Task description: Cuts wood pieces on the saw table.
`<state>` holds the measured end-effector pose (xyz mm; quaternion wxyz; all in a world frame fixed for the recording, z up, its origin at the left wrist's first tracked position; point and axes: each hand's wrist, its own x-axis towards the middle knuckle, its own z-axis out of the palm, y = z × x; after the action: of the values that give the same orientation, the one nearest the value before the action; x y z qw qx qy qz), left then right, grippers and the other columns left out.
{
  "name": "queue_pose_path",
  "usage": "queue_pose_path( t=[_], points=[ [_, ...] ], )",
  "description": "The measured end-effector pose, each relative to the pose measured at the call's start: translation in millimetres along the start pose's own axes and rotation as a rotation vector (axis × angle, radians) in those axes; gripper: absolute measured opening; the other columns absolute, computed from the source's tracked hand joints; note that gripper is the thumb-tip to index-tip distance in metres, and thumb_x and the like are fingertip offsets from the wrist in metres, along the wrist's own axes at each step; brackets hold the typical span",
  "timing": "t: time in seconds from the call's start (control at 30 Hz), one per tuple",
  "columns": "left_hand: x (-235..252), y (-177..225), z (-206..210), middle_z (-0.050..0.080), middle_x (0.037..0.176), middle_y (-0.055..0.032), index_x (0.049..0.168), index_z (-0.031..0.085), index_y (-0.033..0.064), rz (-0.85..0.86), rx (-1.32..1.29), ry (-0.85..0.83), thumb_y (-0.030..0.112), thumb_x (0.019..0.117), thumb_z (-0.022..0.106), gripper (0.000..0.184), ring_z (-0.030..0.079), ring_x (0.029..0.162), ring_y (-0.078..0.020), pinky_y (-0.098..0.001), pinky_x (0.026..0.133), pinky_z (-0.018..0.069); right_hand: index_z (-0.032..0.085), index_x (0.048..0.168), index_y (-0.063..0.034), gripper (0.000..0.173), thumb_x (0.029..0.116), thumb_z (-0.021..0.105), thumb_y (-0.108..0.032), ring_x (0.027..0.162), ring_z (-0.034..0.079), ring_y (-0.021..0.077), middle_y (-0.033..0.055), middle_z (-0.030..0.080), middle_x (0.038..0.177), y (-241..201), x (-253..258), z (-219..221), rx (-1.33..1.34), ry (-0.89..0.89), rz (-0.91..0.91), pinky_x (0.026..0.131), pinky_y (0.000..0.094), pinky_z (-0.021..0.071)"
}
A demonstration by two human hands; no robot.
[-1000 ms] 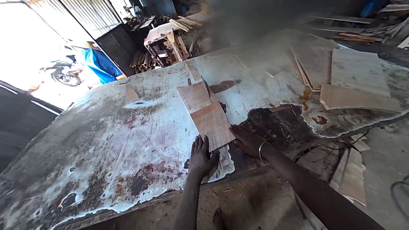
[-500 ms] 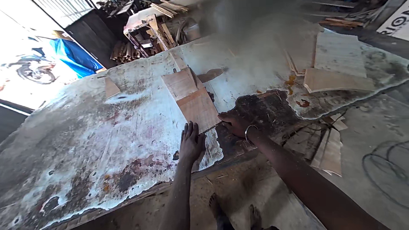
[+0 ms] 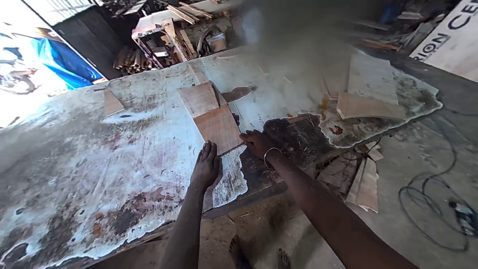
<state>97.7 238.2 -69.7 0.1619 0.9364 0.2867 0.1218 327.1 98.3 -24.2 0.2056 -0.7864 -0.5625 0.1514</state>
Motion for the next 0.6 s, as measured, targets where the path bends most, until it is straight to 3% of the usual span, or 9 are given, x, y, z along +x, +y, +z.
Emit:
queue_pose_path(
  t=[0.07, 0.2, 0.3, 0.4, 0.6],
  points=[
    [-10.5, 6.6, 6.1, 0.023, 0.17, -0.01, 0.16, 0.034, 0.0086, -0.016, -0.004, 0.016, 0.035, 0.1082, 0.026, 0.059, 0.017, 0.158, -0.0227, -0.046, 0.129, 0.0151, 0.066, 0.138, -0.0172, 0.036, 0.1064, 0.049, -0.022, 0.144, 0.047, 0.0234, -0.0001, 0.063, 0.143, 25.9, -5.3, 24.0, 0.099, 0.165, -0.164, 0.126, 0.0448, 0.0266],
    [-46.8, 31.4, -9.6, 0.019, 0.171, -0.0102, 0.162, 0.03, 0.0122, -0.073, 0.014, -0.099, 0.038, 0.1074, 0.026, 0.061, 0.013, 0.159, -0.0226, -0.0441, 0.13, 0.012, 0.067, 0.138, -0.0192, 0.035, 0.106, 0.052, -0.023, 0.142, 0.049, 0.0206, 0.001, 0.063, 0.143, 13.3, -45.9, 24.1, 0.135, 0.137, -0.127, 0.123, 0.0419, 0.034],
    [-47.0, 30.1, -3.8, 0.023, 0.17, -0.0129, 0.16, 0.034, 0.0101, -0.069, 0.003, -0.091, 0.035, 0.1072, 0.028, 0.059, 0.017, 0.158, -0.0264, -0.0463, 0.129, 0.0141, 0.065, 0.14, -0.0152, 0.036, 0.1069, 0.051, -0.021, 0.144, 0.048, 0.0254, 0.0042, 0.061, 0.146, 6.4, -54.5, 22.3, 0.127, 0.117, -0.084, 0.122, 0.0444, 0.0336],
    [-18.5, 16.5, 0.5, 0.02, 0.171, -0.0105, 0.161, 0.032, 0.0111, -0.078, 0.007, -0.055, 0.032, 0.1086, 0.027, 0.057, 0.015, 0.159, -0.0236, -0.0463, 0.129, 0.0131, 0.066, 0.138, -0.0157, 0.036, 0.1069, 0.049, -0.021, 0.144, 0.047, 0.0277, 0.0038, 0.062, 0.145, 16.3, -19.3, 27.7, 0.123, 0.17, -0.111, 0.125, 0.0479, 0.0276],
    [13.5, 6.8, -1.2, 0.023, 0.169, -0.013, 0.159, 0.036, 0.0074, -0.066, -0.009, -0.001, 0.029, 0.1087, 0.027, 0.055, 0.019, 0.158, -0.028, -0.0503, 0.128, 0.016, 0.068, 0.137, -0.0171, 0.035, 0.1053, 0.053, -0.021, 0.143, 0.049, 0.0245, 0.0015, 0.064, 0.143, 23.3, 19.0, 24.6, 0.124, 0.179, -0.121, 0.125, 0.0443, 0.0273]
  ],
)
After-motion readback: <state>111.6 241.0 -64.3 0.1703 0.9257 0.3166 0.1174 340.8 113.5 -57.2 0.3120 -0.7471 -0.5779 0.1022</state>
